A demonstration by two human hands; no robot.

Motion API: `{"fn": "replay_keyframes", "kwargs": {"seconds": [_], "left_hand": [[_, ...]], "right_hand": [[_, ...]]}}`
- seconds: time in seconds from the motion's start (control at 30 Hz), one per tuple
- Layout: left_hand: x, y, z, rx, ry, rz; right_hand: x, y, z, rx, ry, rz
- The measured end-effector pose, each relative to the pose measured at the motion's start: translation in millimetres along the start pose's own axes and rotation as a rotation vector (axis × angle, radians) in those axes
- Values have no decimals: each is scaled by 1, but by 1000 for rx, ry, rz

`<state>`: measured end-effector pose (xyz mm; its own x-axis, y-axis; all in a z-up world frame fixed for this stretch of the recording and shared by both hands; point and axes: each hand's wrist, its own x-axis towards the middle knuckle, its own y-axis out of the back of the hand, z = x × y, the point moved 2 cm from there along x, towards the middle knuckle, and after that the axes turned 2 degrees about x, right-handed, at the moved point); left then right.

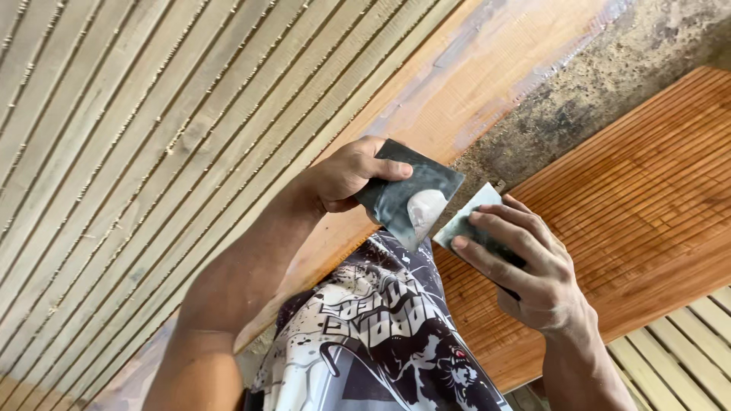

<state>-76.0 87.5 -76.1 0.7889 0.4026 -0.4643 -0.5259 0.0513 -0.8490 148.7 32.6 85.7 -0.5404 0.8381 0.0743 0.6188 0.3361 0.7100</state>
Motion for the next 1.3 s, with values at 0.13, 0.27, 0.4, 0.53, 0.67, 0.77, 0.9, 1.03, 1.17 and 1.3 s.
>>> {"fn": "replay_keyframes", "kwargs": {"seconds": [0.13, 0.27, 0.4, 0.53, 0.67, 0.77, 0.9, 1.03, 1.17, 1.3], "left_hand": [[19, -8, -5, 88, 54, -24], [27, -23, 11, 254, 6, 28], [15, -24, 43, 99, -61, 112], [-4, -3, 57, 85, -188, 141], [-11, 14, 34, 11, -183, 224], [-17, 19, 19, -27, -160, 319], [-21, 23, 8, -51, -180, 398], [-26, 24, 4, -73, -198, 337], [-28, 34, 0, -84, -252, 259], [-42, 36, -4, -42, -288, 266]], "right_hand": [[0, 8, 10, -83, 48, -110], [-7, 10, 24, -200, 7, -279], [-18, 14, 50, -97, -32, -376], [-25, 2, 111, -358, -66, -226], [-33, -13, 178, -530, -11, -125], [-33, -20, 209, -640, 5, -98], [-31, -30, 216, -687, 17, -153], [-32, -24, 189, -589, -83, -220], [-13, -11, 182, -469, -175, -211], [6, -10, 178, -636, -192, -129]]}}
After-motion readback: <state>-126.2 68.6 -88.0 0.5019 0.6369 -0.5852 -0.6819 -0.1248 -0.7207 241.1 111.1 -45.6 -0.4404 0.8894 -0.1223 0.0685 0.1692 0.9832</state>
